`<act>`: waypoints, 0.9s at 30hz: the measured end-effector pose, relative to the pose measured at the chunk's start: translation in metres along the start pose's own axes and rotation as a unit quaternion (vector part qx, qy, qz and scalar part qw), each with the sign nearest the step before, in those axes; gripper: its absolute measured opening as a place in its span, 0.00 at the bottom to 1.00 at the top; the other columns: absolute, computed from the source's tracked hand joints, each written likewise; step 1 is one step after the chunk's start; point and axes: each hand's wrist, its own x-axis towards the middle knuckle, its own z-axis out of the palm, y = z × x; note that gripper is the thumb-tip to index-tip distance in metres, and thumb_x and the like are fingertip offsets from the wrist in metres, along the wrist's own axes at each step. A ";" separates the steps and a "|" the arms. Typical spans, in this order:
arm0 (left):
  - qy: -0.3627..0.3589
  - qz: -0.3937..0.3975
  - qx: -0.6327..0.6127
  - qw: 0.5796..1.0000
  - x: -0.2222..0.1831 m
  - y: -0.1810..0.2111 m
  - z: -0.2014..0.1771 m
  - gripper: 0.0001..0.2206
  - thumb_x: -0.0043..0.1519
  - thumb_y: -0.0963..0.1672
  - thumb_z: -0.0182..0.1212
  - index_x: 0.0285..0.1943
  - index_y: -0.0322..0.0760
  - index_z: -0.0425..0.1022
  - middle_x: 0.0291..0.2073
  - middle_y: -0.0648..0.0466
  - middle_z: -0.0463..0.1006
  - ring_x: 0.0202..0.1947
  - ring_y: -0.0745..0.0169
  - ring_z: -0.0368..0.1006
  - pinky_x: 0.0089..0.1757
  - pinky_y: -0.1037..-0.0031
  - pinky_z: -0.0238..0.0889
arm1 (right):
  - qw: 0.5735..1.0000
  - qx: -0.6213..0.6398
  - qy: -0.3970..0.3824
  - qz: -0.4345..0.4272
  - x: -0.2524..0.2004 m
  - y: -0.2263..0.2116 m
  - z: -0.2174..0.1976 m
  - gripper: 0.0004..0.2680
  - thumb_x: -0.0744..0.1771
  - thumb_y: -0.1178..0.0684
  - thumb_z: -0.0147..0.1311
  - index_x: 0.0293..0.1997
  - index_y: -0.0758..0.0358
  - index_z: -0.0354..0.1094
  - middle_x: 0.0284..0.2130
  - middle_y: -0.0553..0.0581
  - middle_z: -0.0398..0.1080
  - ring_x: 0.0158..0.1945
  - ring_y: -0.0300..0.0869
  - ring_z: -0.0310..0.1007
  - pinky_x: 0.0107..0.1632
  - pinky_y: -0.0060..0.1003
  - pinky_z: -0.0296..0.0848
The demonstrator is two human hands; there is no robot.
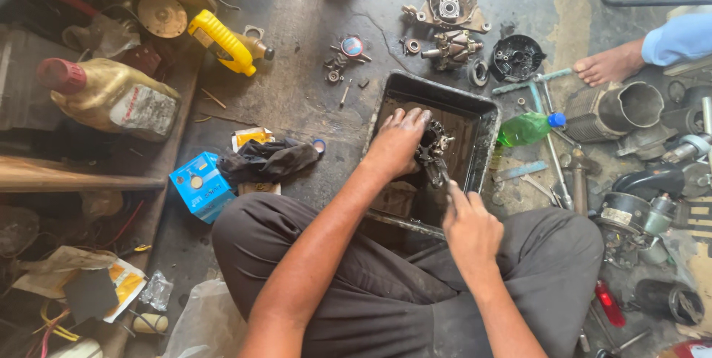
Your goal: The person sits on the floor and scrubs a cylindrical engine part with a brush inside a black tray filled with liquid. The person rotates the part to clean different sides and continues scrubbing until the end of the clip.
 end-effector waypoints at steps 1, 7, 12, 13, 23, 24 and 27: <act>0.008 0.007 0.005 1.000 0.000 -0.001 0.000 0.47 0.34 0.39 0.79 0.68 0.29 0.62 0.62 0.42 0.68 0.61 0.37 0.64 0.60 0.56 0.60 | 0.999 -0.028 -0.014 0.021 0.000 0.001 -0.001 0.11 0.67 0.52 0.56 0.54 0.50 0.77 0.32 0.56 0.72 0.27 0.57 0.75 0.31 0.51 0.72; 0.005 0.021 0.000 1.000 -0.003 0.007 0.005 0.46 0.33 0.40 0.79 0.67 0.30 0.63 0.61 0.43 0.69 0.61 0.37 0.64 0.58 0.54 0.60 | 0.998 0.052 0.026 0.014 -0.001 0.011 -0.010 0.09 0.67 0.50 0.56 0.50 0.48 0.77 0.34 0.54 0.74 0.32 0.57 0.76 0.34 0.50 0.73; 0.034 0.065 0.013 0.997 -0.003 0.011 0.006 0.46 0.31 0.39 0.78 0.66 0.29 0.64 0.58 0.44 0.70 0.60 0.40 0.66 0.60 0.57 0.60 | 0.999 0.042 0.009 0.005 0.004 0.005 -0.010 0.09 0.68 0.49 0.56 0.52 0.48 0.76 0.34 0.54 0.74 0.31 0.57 0.76 0.34 0.51 0.73; 0.029 0.063 0.011 0.998 -0.005 0.015 0.008 0.46 0.31 0.39 0.78 0.66 0.29 0.64 0.58 0.44 0.70 0.59 0.40 0.66 0.60 0.57 0.59 | 1.000 0.027 0.006 0.004 0.002 0.005 -0.011 0.09 0.68 0.50 0.55 0.53 0.48 0.76 0.34 0.54 0.75 0.32 0.57 0.76 0.35 0.51 0.73; -0.002 0.026 -0.042 0.999 -0.001 -0.013 0.008 0.46 0.35 0.37 0.75 0.69 0.29 0.62 0.64 0.43 0.68 0.62 0.38 0.64 0.62 0.60 0.57 | 0.990 0.004 -0.097 0.098 0.004 0.030 -0.023 0.08 0.67 0.47 0.57 0.49 0.46 0.78 0.36 0.57 0.78 0.38 0.56 0.78 0.40 0.51 0.75; -0.004 0.029 -0.048 0.998 -0.001 -0.017 0.008 0.46 0.35 0.36 0.75 0.70 0.29 0.61 0.65 0.43 0.67 0.63 0.39 0.63 0.63 0.61 0.57 | 0.990 0.000 -0.113 0.081 0.005 0.031 -0.018 0.09 0.66 0.47 0.57 0.48 0.46 0.78 0.35 0.56 0.78 0.38 0.56 0.78 0.38 0.52 0.75; -0.015 0.028 -0.031 0.999 -0.001 -0.023 0.006 0.47 0.35 0.35 0.73 0.71 0.29 0.59 0.67 0.43 0.65 0.65 0.40 0.62 0.64 0.62 0.56 | 0.996 0.039 -0.079 0.003 0.008 0.029 0.006 0.08 0.66 0.48 0.57 0.49 0.49 0.77 0.33 0.56 0.76 0.35 0.57 0.77 0.36 0.51 0.75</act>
